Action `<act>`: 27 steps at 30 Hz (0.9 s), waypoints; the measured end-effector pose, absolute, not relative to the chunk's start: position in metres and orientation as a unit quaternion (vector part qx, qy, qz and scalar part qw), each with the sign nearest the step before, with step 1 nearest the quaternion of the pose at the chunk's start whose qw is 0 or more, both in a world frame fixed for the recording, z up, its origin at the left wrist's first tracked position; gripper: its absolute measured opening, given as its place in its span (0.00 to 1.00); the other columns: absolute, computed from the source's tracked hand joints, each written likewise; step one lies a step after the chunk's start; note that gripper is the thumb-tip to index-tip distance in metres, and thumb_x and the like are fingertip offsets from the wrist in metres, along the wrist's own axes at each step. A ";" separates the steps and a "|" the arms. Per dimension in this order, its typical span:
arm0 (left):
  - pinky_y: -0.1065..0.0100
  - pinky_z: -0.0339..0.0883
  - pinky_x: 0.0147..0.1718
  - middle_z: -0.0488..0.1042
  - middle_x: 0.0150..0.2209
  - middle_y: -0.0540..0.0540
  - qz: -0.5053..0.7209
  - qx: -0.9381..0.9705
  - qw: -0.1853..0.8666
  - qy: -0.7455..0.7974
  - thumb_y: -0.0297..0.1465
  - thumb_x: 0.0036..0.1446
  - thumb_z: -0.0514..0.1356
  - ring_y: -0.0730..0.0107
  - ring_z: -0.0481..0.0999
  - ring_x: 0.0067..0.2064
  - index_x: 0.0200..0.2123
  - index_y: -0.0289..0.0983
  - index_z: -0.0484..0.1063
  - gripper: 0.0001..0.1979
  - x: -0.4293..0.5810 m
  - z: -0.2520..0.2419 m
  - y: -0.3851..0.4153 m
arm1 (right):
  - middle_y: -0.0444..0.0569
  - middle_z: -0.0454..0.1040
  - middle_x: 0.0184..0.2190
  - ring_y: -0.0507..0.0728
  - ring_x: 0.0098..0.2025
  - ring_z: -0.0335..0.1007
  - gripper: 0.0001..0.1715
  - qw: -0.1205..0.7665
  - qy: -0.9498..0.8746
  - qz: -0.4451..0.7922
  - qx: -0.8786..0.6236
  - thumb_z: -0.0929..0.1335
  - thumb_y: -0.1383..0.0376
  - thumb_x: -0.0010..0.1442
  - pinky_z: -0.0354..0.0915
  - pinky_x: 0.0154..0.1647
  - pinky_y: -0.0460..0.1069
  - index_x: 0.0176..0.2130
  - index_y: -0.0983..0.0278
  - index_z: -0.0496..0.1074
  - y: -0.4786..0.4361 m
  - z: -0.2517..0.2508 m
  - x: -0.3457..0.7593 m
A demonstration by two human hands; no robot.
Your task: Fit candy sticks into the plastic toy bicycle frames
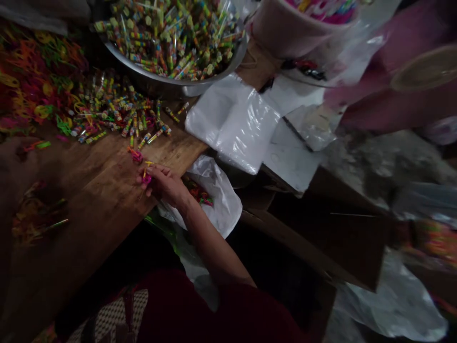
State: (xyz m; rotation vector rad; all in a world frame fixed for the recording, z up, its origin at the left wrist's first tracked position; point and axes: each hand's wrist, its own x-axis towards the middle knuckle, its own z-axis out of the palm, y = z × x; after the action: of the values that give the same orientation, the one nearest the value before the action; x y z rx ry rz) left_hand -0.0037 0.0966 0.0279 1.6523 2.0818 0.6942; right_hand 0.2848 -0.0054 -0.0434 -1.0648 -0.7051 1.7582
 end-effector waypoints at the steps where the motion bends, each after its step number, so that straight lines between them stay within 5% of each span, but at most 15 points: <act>1: 0.60 0.68 0.50 0.77 0.33 0.50 0.303 0.554 0.241 0.737 0.23 0.54 0.60 0.67 0.74 0.36 0.46 0.38 0.79 0.16 0.002 0.031 0.094 | 0.44 0.74 0.28 0.51 0.28 0.68 0.18 0.467 -0.324 0.676 -0.470 0.71 0.50 0.54 0.67 0.27 0.46 0.34 0.62 0.72 -0.006 -0.043 0.286; 5: 0.71 0.70 0.31 0.75 0.26 0.53 0.472 0.317 0.506 0.649 0.18 0.53 0.59 0.75 0.72 0.26 0.33 0.34 0.75 0.08 0.027 0.034 0.081 | 0.45 0.70 0.28 0.53 0.31 0.65 0.11 0.442 -0.530 0.372 -0.621 0.64 0.59 0.60 0.64 0.35 0.49 0.32 0.62 0.71 0.007 -0.043 0.284; 10: 0.75 0.73 0.31 0.78 0.27 0.49 0.455 0.173 0.662 0.570 0.21 0.63 0.55 0.76 0.77 0.28 0.31 0.34 0.72 0.09 0.040 0.018 0.057 | 0.51 0.73 0.32 0.57 0.33 0.65 0.12 0.329 -0.637 0.143 -0.682 0.61 0.60 0.65 0.60 0.37 0.52 0.35 0.64 0.69 0.036 -0.059 0.255; 16: 0.71 0.76 0.32 0.79 0.30 0.45 0.465 0.121 0.692 0.540 0.34 0.66 0.56 0.71 0.80 0.31 0.35 0.33 0.74 0.11 0.028 0.004 0.043 | 0.53 0.75 0.34 0.59 0.36 0.68 0.16 0.297 -0.677 0.072 -0.669 0.63 0.55 0.67 0.61 0.37 0.51 0.35 0.63 0.72 0.034 -0.080 0.236; 22: 0.76 0.73 0.32 0.79 0.31 0.46 0.439 0.187 0.694 0.540 0.23 0.54 0.65 0.75 0.78 0.31 0.33 0.33 0.76 0.02 0.026 -0.003 0.038 | 0.51 0.78 0.29 0.56 0.28 0.73 0.20 0.388 -0.626 0.103 -0.668 0.65 0.50 0.65 0.65 0.30 0.51 0.37 0.62 0.77 -0.018 -0.049 0.286; 27: 0.76 0.73 0.31 0.80 0.31 0.45 0.458 0.157 0.701 0.524 0.20 0.55 0.61 0.76 0.78 0.31 0.30 0.31 0.76 0.04 0.030 -0.007 0.039 | 0.54 0.75 0.23 0.57 0.24 0.69 0.33 0.234 -0.605 0.048 -0.759 0.62 0.37 0.61 0.60 0.24 0.52 0.29 0.58 0.78 -0.070 -0.041 0.362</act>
State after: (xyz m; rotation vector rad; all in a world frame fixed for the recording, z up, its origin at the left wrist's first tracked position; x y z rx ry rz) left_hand 0.0303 0.0392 -0.0067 0.3498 1.1666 1.0202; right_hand 0.3619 -0.0695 -0.0407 -2.0841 -1.6612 0.1304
